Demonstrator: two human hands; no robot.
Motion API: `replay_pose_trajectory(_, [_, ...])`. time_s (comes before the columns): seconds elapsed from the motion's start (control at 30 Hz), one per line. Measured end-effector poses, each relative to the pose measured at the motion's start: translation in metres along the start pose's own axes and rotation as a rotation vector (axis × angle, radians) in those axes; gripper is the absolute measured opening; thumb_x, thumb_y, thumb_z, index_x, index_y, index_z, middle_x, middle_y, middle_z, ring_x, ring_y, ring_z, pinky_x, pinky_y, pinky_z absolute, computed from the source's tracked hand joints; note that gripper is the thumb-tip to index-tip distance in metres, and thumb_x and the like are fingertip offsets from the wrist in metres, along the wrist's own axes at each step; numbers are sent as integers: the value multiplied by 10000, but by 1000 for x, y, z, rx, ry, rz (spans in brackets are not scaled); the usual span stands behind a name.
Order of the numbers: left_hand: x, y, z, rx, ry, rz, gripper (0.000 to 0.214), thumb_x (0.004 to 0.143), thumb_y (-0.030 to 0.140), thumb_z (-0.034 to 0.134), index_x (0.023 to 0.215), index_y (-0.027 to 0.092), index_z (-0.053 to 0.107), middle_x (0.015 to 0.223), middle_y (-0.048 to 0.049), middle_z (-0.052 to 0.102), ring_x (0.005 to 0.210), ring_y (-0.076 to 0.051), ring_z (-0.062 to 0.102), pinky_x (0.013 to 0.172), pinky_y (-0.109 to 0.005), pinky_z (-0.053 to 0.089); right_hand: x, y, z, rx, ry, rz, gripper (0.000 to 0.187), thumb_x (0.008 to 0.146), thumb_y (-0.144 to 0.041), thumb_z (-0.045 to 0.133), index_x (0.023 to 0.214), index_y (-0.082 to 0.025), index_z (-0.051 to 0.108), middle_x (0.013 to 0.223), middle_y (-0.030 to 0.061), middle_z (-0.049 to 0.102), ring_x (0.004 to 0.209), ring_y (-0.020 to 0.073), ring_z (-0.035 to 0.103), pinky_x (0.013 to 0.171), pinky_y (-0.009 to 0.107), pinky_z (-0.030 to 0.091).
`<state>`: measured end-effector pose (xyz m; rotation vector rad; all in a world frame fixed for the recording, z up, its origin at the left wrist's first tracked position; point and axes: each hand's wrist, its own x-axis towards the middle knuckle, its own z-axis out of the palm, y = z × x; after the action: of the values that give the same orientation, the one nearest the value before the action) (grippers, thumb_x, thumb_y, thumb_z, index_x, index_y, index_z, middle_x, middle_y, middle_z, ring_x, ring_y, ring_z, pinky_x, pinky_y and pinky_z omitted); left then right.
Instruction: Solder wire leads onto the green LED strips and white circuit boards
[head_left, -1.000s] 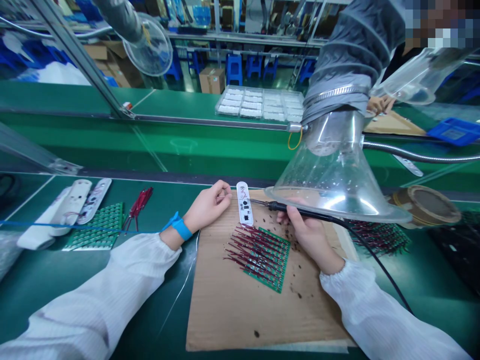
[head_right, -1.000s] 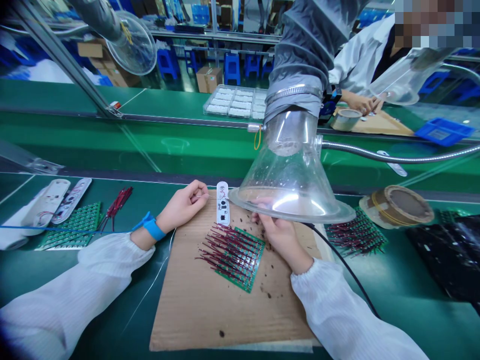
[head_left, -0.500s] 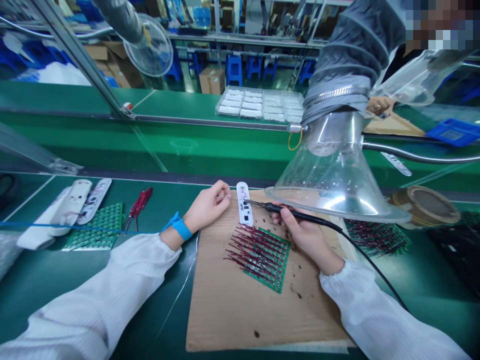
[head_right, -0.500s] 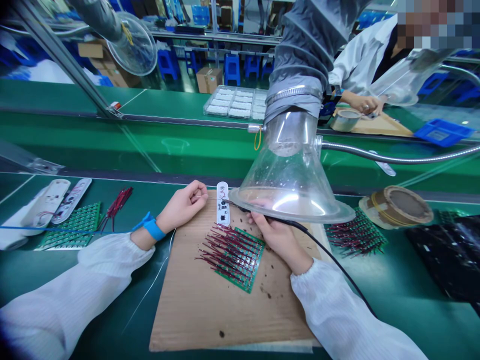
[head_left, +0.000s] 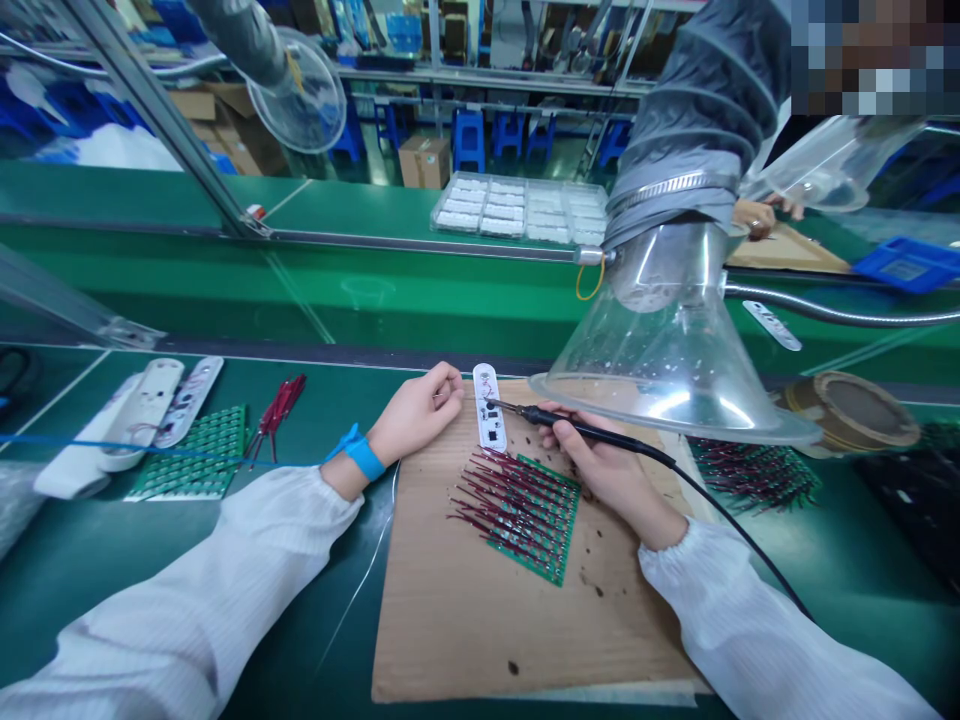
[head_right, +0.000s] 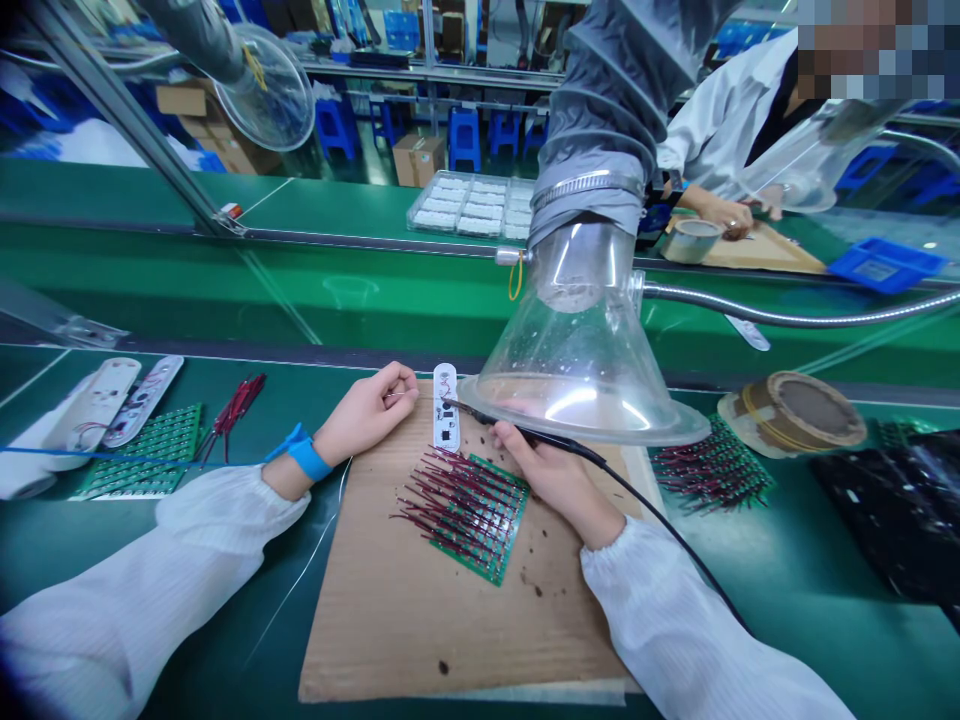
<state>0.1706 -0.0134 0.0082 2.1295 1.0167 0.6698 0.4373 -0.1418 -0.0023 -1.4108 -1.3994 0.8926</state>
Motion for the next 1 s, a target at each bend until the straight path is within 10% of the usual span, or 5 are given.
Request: replay_pose_trajectory(1.0, [0,-1,0,-14,-26,24,75,1005,290,546,1000,218,566,680,67,475,613,-138,480,647,-287,354,-3,4,-2,-27,-13,17,388,1062,-621,612,1203,-267,684,999,43,736,895,215,716,899,398,615])
